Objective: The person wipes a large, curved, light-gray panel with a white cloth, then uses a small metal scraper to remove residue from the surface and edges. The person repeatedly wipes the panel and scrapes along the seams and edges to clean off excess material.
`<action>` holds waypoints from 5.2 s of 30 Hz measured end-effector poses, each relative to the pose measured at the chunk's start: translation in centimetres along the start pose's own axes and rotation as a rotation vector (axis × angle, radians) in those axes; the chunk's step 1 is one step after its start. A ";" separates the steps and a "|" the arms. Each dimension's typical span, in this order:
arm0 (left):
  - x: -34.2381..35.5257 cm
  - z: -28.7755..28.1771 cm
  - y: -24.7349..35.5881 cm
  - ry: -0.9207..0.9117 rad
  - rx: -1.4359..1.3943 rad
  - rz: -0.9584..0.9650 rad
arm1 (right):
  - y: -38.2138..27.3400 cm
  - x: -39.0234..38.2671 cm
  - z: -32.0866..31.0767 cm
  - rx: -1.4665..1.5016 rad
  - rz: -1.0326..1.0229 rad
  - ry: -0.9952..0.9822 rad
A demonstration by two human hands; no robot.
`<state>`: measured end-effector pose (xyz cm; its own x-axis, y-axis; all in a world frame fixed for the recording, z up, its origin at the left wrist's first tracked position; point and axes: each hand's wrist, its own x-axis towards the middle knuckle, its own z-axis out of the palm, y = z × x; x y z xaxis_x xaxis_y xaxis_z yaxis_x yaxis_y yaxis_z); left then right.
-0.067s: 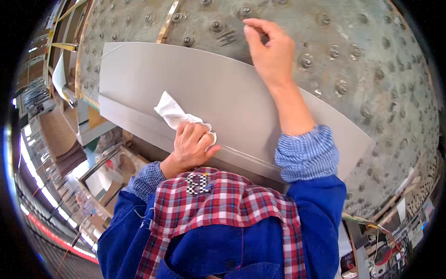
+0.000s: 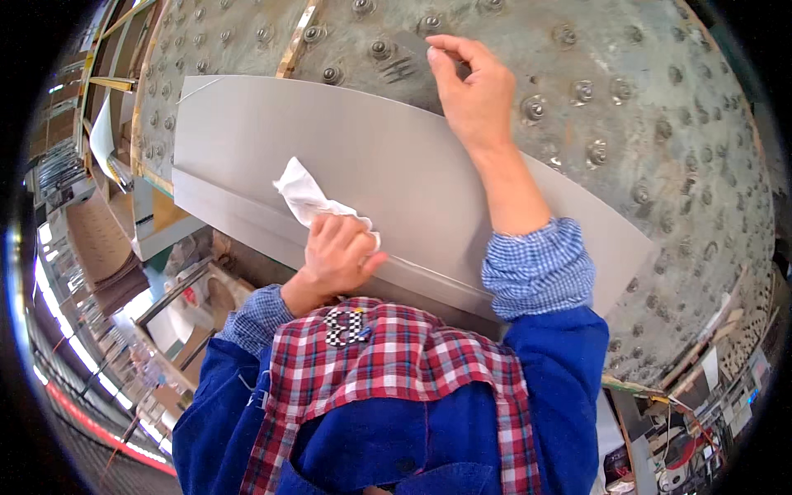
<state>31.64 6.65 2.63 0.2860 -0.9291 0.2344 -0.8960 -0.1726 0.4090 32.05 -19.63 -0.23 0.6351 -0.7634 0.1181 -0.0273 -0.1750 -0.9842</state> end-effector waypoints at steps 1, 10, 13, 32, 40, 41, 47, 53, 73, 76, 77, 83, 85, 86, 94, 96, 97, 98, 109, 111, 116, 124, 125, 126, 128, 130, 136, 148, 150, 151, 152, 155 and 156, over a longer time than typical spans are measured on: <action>0.1 0.2 -0.1 0.029 -0.010 0.002 | 0.3 0.0 -0.1 -0.013 -0.038 0.018; -0.2 -1.8 -4.6 0.217 -0.007 -0.049 | -3.6 -6.5 -2.8 -0.109 -0.064 -0.229; -0.2 -2.0 -5.1 0.249 -0.052 -0.064 | -4.9 -9.4 -4.4 -0.326 -0.156 -0.570; 1.2 -2.1 -5.0 0.219 -0.030 -0.138 | -3.8 -7.5 -2.4 -0.351 -0.488 -0.874; 1.3 -2.3 -5.1 0.177 -0.036 -0.162 | -3.1 -6.8 -2.1 -0.308 -0.552 -0.905; 1.4 -2.2 -5.1 0.180 -0.037 -0.157 | -3.1 -6.8 -2.1 -0.294 -0.552 -0.910; 1.3 -2.2 -5.1 0.171 -0.028 -0.156 | -3.2 -6.0 -2.5 -0.305 -0.550 -1.008; 1.2 -2.2 -5.2 0.165 -0.018 -0.151 | -3.9 -5.1 -3.5 -0.360 -0.495 -1.138; 1.4 -2.2 -5.1 0.166 -0.005 -0.143 | -3.1 -6.3 -3.1 -0.313 -0.528 -1.021; 1.3 -2.1 -5.2 0.173 -0.008 -0.148 | -3.4 -5.7 -3.7 -0.312 -0.511 -1.076; 1.3 -2.0 -5.2 0.174 -0.008 -0.151 | -3.5 -5.5 -4.0 -0.311 -0.500 -1.096; 1.4 -1.8 -5.3 0.174 -0.012 -0.147 | -3.8 -5.0 -5.2 -0.352 -0.485 -1.158; 1.4 -1.8 -5.3 0.173 -0.015 -0.149 | -4.2 -5.0 -5.7 -0.400 -0.467 -1.178; 1.4 -1.8 -5.3 0.172 -0.014 -0.153 | -4.4 -5.0 -5.9 -0.425 -0.458 -1.189; 1.4 -1.9 -5.1 0.154 -0.007 -0.163 | -4.8 -11.6 -9.2 -0.390 -0.205 -0.877; 1.4 -2.0 -4.9 0.145 -0.024 -0.170 | -5.1 -12.4 -9.1 -0.369 -0.133 -0.814; 1.5 -1.9 -4.8 0.145 -0.023 -0.171 | -5.1 -12.6 -9.2 -0.347 -0.108 -0.787; 1.5 -1.8 -4.8 0.146 -0.022 -0.172 | -5.1 -12.7 -9.1 -0.325 -0.083 -0.762; 1.6 -2.4 -4.3 0.124 -0.048 -0.020 | -4.3 -15.1 -8.6 -0.632 -0.358 -0.355; 1.6 -2.6 -4.0 0.117 -0.063 0.016 | -4.2 -15.1 -8.2 -0.753 -0.381 -0.222; 1.2 -2.5 -4.3 0.113 -0.050 0.036 | -6.1 -15.3 -5.4 -0.759 -0.432 -0.308; 0.3 -2.4 -4.4 0.159 -0.085 0.077 | -7.9 -14.5 -3.9 -0.895 -0.344 -0.556; -0.1 -2.4 -4.5 0.155 -0.096 0.081 | -8.0 -14.6 -3.8 -0.922 -0.337 -0.580; -0.4 -2.5 -4.5 0.150 -0.107 0.085 | -8.1 -14.7 -3.6 -0.950 -0.329 -0.602; -1.4 -2.7 -4.7 0.148 -0.128 0.089 | -8.0 -15.6 -3.2 -0.982 -0.349 -0.607; -1.8 -2.8 -4.7 0.155 -0.151 0.100 | -7.8 -16.2 -3.0 -1.007 -0.380 -0.582; -2.0 -2.9 -4.6 0.183 -0.174 0.120 | -7.6 -16.2 -3.7 -1.000 -0.383 -0.467; -2.0 -2.7 -4.5 0.206 -0.140 0.119 | -7.2 -16.2 -5.3 -0.911 -0.387 -0.217; -2.0 -2.6 -4.5 0.208 -0.137 0.112 | -8.3 -17.4 -6.4 -0.867 -0.201 -0.259; -2.0 -2.6 -4.5 0.206 -0.130 0.109 | -8.5 -18.0 -7.1 -0.910 -0.145 -0.334; -2.1 -2.6 -4.5 0.204 -0.123 0.107 | -8.7 -18.6 -7.8 -0.953 -0.089 -0.410; -2.0 -2.5 -4.4 0.201 -0.119 0.105 | -8.9 -19.2 -8.7 -1.009 0.059 -0.486; -2.0 -2.5 -4.3 0.200 -0.121 0.105 | -8.9 -19.4 -8.9 -1.015 0.104 -0.486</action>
<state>35.81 10.05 2.61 0.2659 -0.8546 0.4461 -0.8807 -0.0272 0.4729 13.10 -8.84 7.41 0.8197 -0.5201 -0.2401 -0.5718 -0.7178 -0.3973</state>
